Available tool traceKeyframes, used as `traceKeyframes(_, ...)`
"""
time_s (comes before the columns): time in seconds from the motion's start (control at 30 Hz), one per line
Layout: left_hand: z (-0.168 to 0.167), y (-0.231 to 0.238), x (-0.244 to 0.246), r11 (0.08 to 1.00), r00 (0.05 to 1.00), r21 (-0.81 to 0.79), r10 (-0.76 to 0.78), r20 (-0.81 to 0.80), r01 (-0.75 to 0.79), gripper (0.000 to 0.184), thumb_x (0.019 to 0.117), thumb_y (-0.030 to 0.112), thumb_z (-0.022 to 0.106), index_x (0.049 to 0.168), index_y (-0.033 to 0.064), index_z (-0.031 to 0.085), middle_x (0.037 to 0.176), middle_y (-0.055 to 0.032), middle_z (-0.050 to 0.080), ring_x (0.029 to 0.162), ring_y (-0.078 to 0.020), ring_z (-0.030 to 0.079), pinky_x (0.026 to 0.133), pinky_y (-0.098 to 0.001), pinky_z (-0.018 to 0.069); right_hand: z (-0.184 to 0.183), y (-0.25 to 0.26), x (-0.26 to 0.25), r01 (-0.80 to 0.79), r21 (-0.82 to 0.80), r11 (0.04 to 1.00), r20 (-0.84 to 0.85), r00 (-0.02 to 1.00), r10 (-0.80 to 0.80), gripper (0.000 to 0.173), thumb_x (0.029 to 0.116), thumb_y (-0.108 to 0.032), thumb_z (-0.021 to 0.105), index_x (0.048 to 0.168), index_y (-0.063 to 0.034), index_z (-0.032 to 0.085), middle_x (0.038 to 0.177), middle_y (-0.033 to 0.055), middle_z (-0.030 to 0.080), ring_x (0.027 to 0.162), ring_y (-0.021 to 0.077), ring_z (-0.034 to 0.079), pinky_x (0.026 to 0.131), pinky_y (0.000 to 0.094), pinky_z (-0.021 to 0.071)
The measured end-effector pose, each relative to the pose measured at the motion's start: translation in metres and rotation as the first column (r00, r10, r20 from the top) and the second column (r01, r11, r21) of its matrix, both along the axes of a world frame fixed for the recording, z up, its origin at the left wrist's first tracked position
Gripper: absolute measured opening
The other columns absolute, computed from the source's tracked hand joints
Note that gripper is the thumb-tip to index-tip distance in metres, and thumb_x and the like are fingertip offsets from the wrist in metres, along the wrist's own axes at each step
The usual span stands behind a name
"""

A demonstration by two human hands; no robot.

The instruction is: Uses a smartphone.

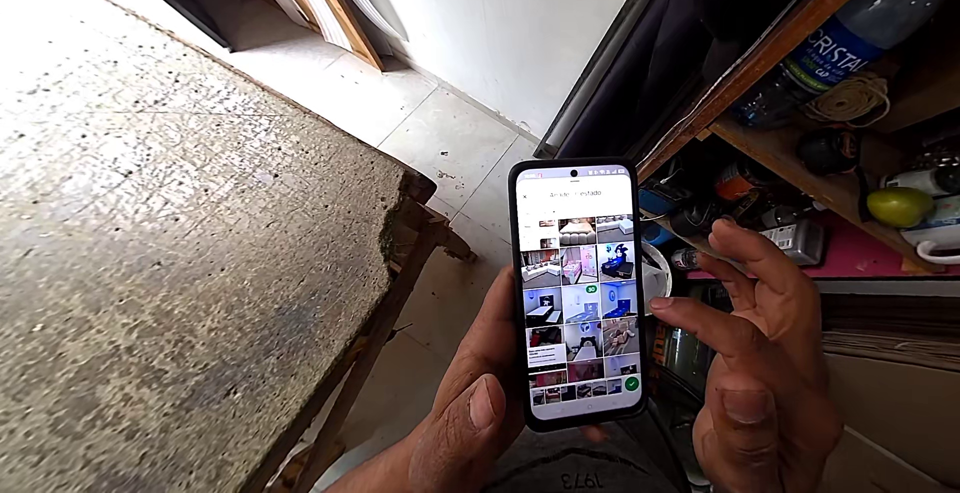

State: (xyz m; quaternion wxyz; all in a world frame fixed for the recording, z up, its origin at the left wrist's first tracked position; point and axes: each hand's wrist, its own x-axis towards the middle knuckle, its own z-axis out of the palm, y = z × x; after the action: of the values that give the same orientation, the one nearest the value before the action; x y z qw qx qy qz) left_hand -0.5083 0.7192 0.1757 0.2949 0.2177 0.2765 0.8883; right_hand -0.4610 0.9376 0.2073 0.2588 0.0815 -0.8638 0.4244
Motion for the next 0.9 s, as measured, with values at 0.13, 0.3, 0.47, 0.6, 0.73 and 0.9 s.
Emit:
traceKeyframes(0.13,0.0001,-0.0009,-0.0007,1.000,1.000,0.002,0.001,0.008,-0.001,0.070,0.1007,0.047,0.057,0.158,0.0210,0.026,0.148,-0.0154,0.050,0.129,-0.0333,0.059,0.087,-0.0464,0.0618,0.0005,-0.0006,-0.0006,-0.004,-0.005,1.000,0.004,1.000,0.004,0.053,0.1080,-0.056,0.029,0.110,-0.0271,0.074,0.155,0.0066,0.045,0.150,0.0318,0.033,0.118,0.0491,0.0396)
traceKeyframes(0.3,0.0011,-0.0012,-0.0010,1.000,1.000,-0.006,-0.004,0.003,0.004,0.071,0.1010,0.048,0.057,0.158,0.0210,0.025,0.149,-0.0151,0.050,0.130,-0.0329,0.058,0.088,-0.0455,0.0616,0.0005,-0.0014,-0.0009,-0.013,0.007,1.000,0.007,1.000,0.013,0.053,0.1083,-0.055,0.029,0.111,-0.0268,0.074,0.155,0.0076,0.045,0.150,0.0320,0.033,0.118,0.0491,0.0398)
traceKeyframes(0.47,0.0016,-0.0019,-0.0014,1.000,1.000,0.007,-0.006,0.022,0.005,0.070,0.1009,0.046,0.058,0.158,0.0213,0.025,0.149,-0.0162,0.049,0.131,-0.0351,0.057,0.087,-0.0476,0.0619,0.0004,-0.0024,-0.0002,-0.031,-0.003,1.000,-0.002,1.000,0.031,0.053,0.1083,-0.055,0.030,0.110,-0.0260,0.075,0.154,0.0078,0.045,0.150,0.0317,0.033,0.118,0.0488,0.0408)
traceKeyframes(0.6,0.0025,-0.0020,-0.0012,1.000,1.000,-0.004,0.001,0.012,-0.001,0.070,0.1019,0.046,0.056,0.159,0.0206,0.025,0.148,-0.0163,0.050,0.129,-0.0345,0.058,0.087,-0.0469,0.0620,-0.0017,-0.0033,0.0023,-0.046,-0.002,0.999,-0.012,0.999,0.045,0.052,0.1083,-0.055,0.031,0.112,-0.0267,0.075,0.154,0.0066,0.046,0.149,0.0310,0.035,0.117,0.0487,0.0416)
traceKeyframes(0.73,0.0030,-0.0016,-0.0017,1.000,1.000,-0.007,-0.001,0.010,0.001,0.070,0.1015,0.048,0.056,0.158,0.0217,0.025,0.148,-0.0157,0.050,0.128,-0.0338,0.059,0.086,-0.0454,0.0621,-0.0034,-0.0045,0.0049,-0.063,0.014,0.998,-0.007,0.998,0.063,0.052,0.1082,-0.055,0.030,0.112,-0.0285,0.075,0.153,0.0058,0.047,0.148,0.0298,0.035,0.118,0.0485,0.0402)
traceKeyframes(0.9,0.0041,-0.0014,-0.0018,1.000,1.000,-0.008,-0.006,0.017,0.006,0.071,0.1015,0.048,0.056,0.159,0.0213,0.024,0.148,-0.0155,0.050,0.129,-0.0328,0.059,0.088,-0.0458,0.0616,-0.0051,-0.0070,0.0060,-0.101,0.016,0.995,-0.005,0.995,0.101,0.051,0.1083,-0.054,0.031,0.113,-0.0287,0.075,0.154,0.0067,0.046,0.149,0.0306,0.033,0.119,0.0504,0.0380)
